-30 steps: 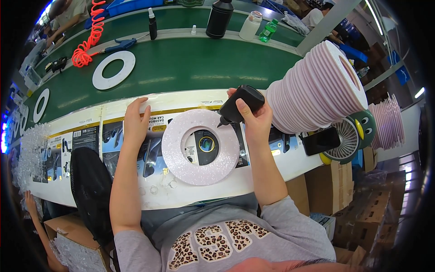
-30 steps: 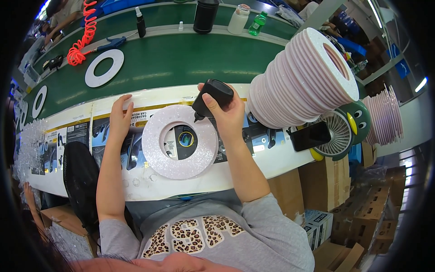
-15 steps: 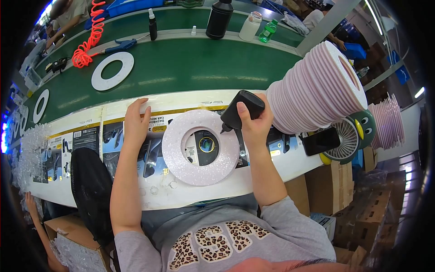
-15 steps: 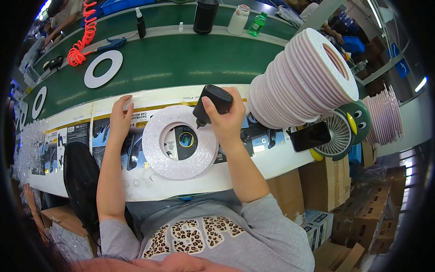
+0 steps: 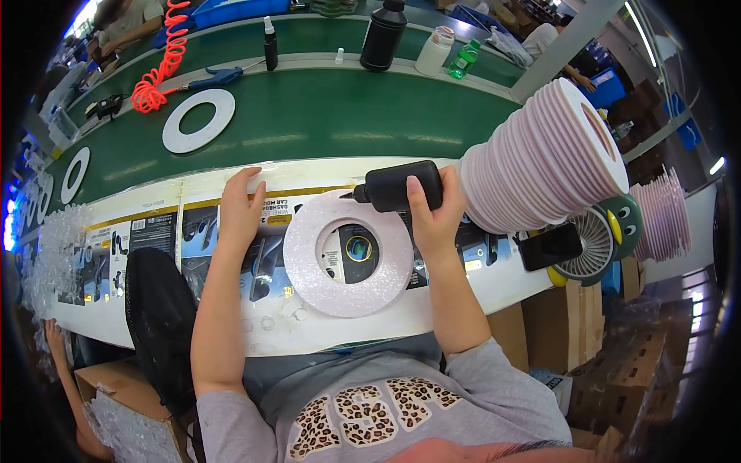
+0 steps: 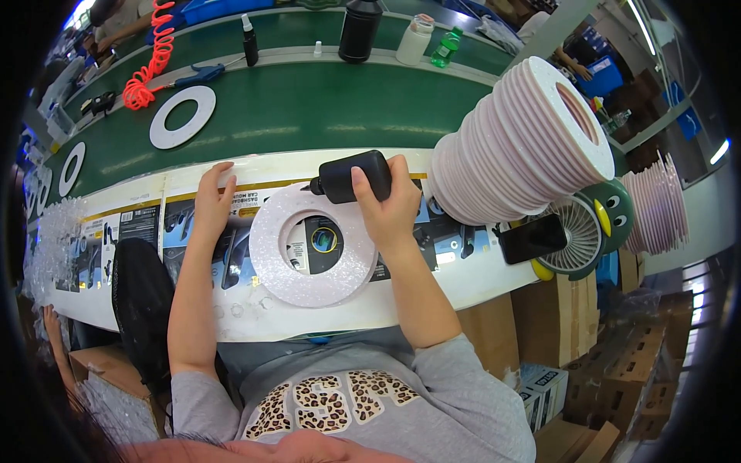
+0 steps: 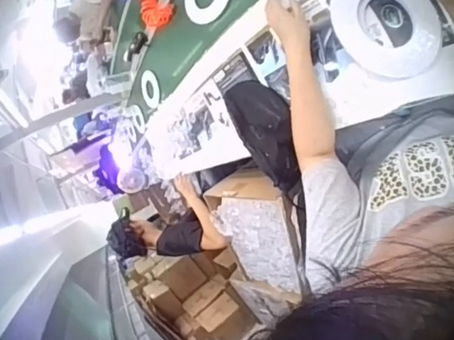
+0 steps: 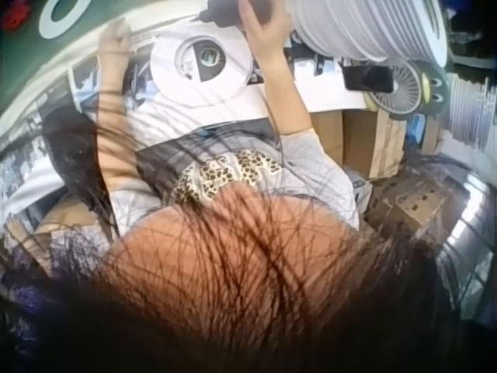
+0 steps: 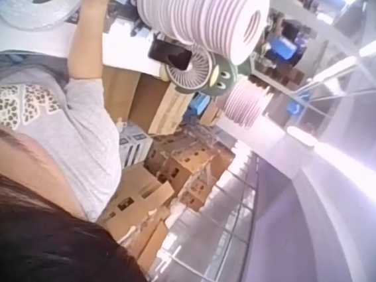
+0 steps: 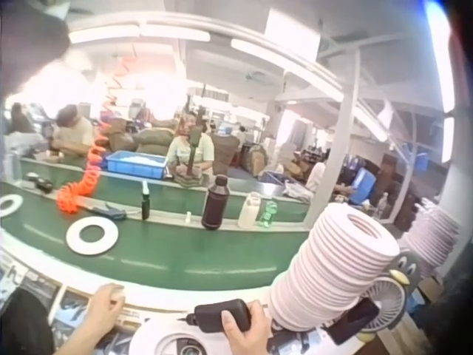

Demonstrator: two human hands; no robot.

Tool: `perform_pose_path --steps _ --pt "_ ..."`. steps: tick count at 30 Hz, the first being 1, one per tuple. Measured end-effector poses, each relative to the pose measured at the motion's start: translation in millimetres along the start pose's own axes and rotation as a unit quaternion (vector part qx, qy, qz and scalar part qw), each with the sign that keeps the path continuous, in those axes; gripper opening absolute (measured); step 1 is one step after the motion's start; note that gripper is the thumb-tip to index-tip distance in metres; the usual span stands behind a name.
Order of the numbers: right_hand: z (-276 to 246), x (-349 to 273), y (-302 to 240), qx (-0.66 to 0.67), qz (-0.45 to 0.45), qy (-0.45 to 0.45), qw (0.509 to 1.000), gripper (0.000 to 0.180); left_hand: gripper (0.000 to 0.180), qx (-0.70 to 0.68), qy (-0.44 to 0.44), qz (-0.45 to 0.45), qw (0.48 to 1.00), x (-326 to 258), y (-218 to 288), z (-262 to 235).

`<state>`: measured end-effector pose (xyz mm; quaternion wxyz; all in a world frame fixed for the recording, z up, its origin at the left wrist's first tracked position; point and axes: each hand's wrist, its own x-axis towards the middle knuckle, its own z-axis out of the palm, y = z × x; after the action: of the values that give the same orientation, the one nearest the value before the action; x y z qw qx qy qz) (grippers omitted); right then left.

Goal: Applying adhesive to circular light fixture components on an assembly line.

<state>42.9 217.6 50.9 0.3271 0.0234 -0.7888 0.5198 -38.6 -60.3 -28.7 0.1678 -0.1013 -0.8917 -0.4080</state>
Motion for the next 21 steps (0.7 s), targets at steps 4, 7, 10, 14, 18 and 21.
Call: perform_pose_path --steps 4,7,10,14,18,21 --pt "0 1 0 -0.068 -0.04 0.034 0.996 0.036 0.027 -0.002 0.004 0.005 1.0 0 0 0" --pt "-4 3 7 -0.077 -0.034 0.037 0.996 0.032 0.027 -0.028 -0.005 -0.025 0.999 0 7 -1" --pt "-2 4 13 -0.038 -0.024 0.058 0.997 0.028 0.026 -0.004 0.008 0.011 1.0 0 2 0" --pt "-1 5 18 -0.049 -0.012 0.046 0.998 0.027 0.026 -0.03 0.0 -0.019 0.999 -1 1 -1" --pt "1 5 17 -0.033 -0.005 0.033 0.999 0.029 0.028 0.025 -0.018 0.01 0.999 0 -5 0" --pt "2 5 14 -0.028 -0.005 0.026 0.999 0.029 0.029 0.022 -0.019 0.01 1.0 0 -7 0"
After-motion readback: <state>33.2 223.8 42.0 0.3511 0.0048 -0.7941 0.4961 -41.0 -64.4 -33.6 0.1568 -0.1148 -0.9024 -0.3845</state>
